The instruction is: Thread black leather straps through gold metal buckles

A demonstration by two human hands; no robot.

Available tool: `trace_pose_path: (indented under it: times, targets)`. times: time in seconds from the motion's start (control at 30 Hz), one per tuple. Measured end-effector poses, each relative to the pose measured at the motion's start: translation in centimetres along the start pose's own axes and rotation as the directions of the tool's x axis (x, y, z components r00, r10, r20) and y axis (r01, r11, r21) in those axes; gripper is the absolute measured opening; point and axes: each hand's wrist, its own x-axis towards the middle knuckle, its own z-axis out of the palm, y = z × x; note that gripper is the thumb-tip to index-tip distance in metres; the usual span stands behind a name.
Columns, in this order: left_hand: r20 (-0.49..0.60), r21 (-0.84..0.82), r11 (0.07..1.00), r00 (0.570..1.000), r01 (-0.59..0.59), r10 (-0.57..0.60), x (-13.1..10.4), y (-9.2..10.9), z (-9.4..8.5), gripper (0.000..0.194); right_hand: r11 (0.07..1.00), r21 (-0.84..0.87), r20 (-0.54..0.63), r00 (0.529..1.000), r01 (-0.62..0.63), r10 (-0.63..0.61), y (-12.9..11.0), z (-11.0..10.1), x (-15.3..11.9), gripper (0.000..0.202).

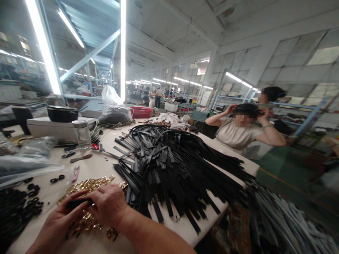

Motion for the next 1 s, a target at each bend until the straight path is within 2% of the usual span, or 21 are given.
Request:
trace_pose_path:
  times: [0.4,0.77,0.9,1.0]
  targets:
    - [-0.009,-0.017,1.0,1.0,-0.02,0.019,0.0,-0.4,-0.1,0.058,1.0,-0.016,0.006,1.0,0.011,-0.011,-0.2,-0.4,0.1,0.028]
    - [-0.057,-0.095,0.995,0.998,-0.016,0.011,-0.9,0.2,0.4,0.05,1.0,-0.012,0.028,0.999,-0.018,0.018,-0.6,-1.0,0.0,0.035]
    - [-0.049,-0.072,0.997,0.999,-0.013,0.009,-0.3,-0.2,0.0,0.05,1.0,-0.021,0.026,0.999,-0.019,0.02,-0.5,-1.3,0.2,0.03]
    - [-0.036,-0.116,0.993,0.999,-0.018,0.014,0.0,-0.3,0.0,0.047,0.999,0.006,0.022,0.999,-0.031,0.031,-0.7,-1.7,0.3,0.023]
